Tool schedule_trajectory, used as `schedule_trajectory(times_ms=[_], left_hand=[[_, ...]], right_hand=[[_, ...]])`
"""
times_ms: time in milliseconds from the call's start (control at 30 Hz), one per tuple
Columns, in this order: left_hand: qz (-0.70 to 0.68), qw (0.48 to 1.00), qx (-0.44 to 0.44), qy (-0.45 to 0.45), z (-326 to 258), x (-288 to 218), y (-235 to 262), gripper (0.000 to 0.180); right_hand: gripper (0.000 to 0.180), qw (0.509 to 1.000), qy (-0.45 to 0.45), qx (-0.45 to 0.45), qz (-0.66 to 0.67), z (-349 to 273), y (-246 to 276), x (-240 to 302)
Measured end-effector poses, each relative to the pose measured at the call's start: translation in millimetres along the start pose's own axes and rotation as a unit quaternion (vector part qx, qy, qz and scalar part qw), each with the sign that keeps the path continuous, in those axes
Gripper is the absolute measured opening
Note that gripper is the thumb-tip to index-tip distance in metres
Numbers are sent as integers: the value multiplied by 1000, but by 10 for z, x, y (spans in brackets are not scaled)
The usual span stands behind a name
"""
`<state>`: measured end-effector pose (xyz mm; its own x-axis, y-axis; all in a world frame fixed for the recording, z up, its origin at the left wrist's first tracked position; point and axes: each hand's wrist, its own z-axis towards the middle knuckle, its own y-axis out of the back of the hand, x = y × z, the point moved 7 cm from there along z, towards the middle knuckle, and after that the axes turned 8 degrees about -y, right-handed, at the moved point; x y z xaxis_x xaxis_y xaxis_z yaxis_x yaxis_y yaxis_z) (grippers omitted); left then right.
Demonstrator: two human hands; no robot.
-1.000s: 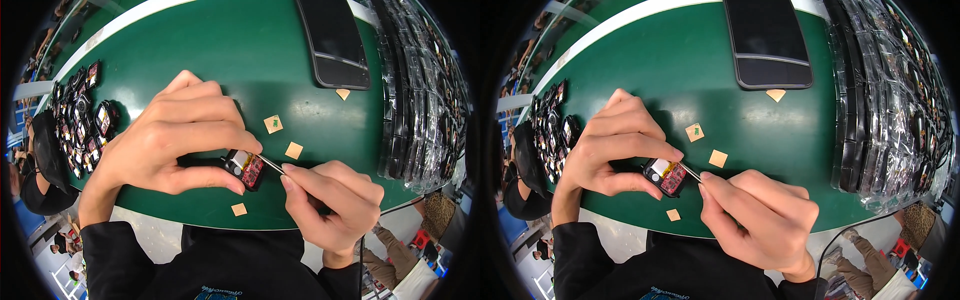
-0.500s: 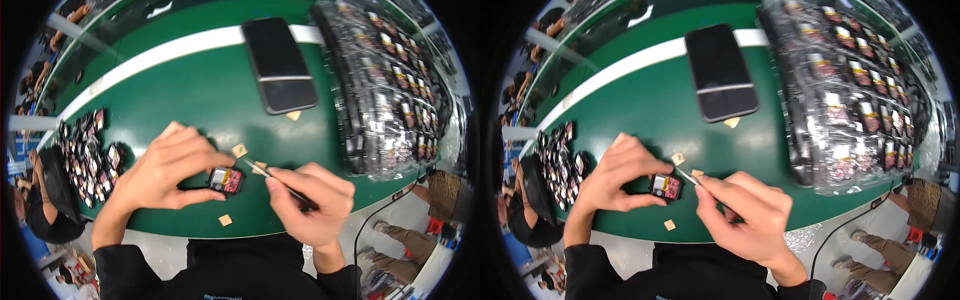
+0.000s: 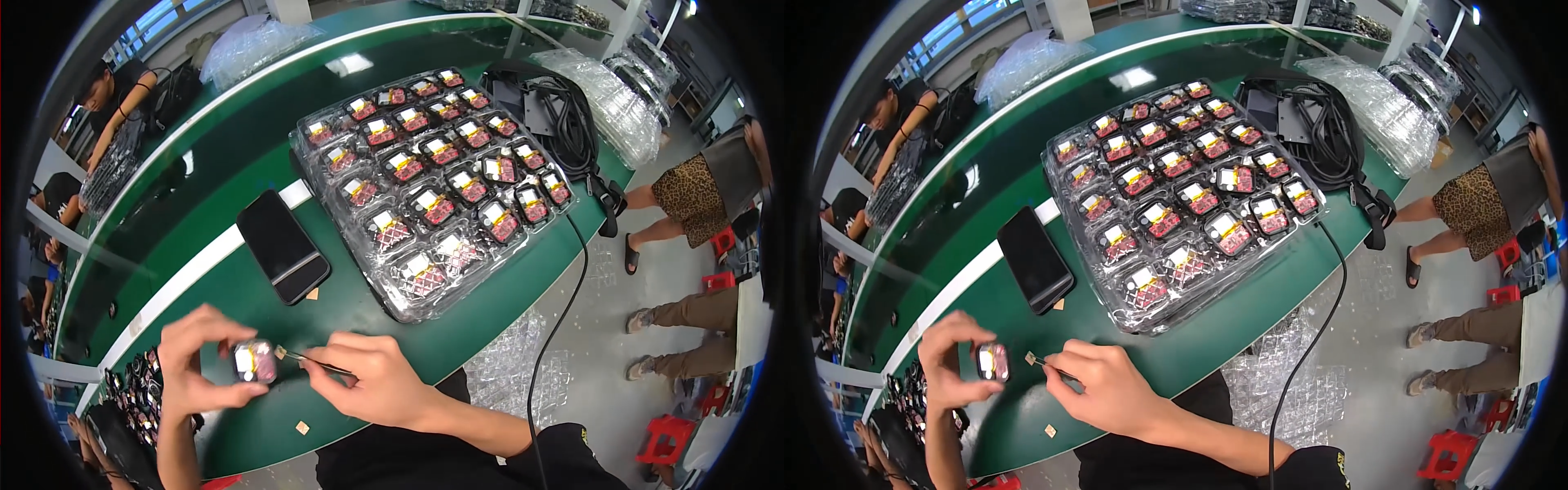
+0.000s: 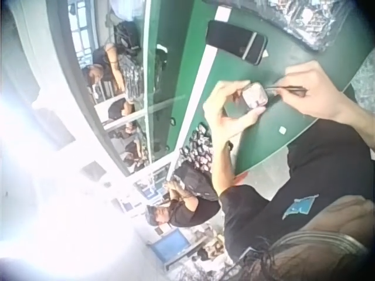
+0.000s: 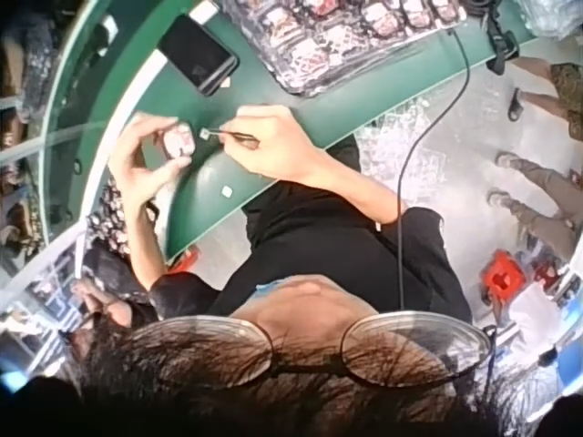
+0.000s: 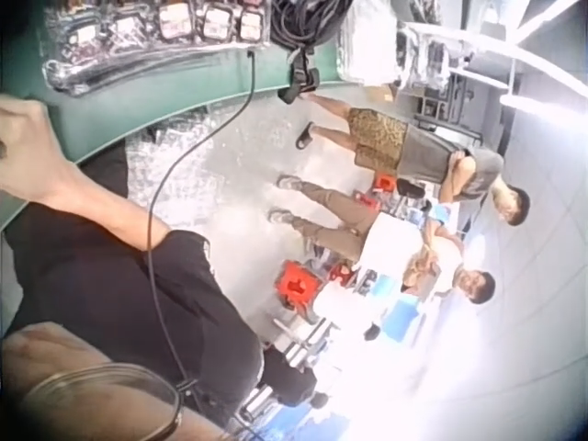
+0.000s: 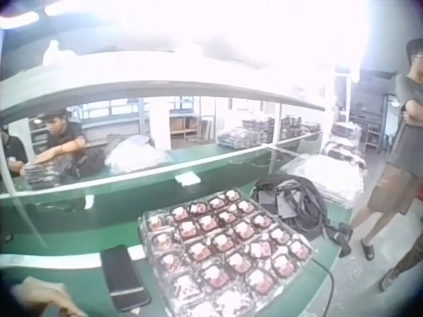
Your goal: Apply small stickers or protective films onto electronic modules using tweezers.
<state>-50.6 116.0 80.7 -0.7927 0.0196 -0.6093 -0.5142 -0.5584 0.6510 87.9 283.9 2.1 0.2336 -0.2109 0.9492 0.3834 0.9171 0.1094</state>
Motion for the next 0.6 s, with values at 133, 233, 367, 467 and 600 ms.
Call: schedule_trajectory(times_ms=[133, 233, 367, 467, 600], left_hand=[[-22, 989, 75, -123, 1091, -352, -487, 50], [-25, 973, 99, -207, 1536, -507, -801, 52], [8, 961, 179, -213, 1796, -476, -1214, 49], [11, 960, 183, -213, 1731, -393, -1261, 49], [43, 983, 77, -164, 1414, -267, -814, 48]], right_hand=[[9, 1000, -14, -23, -10, -15, 86, -31], [9, 1000, -8, 9, -9, 7, -14, 7], [9, 999, -18, 25, -19, 0, -37, 25], [8, 999, -19, 20, -26, -7, -53, -8], [8, 1000, -8, 21, -13, -18, -65, 8]])
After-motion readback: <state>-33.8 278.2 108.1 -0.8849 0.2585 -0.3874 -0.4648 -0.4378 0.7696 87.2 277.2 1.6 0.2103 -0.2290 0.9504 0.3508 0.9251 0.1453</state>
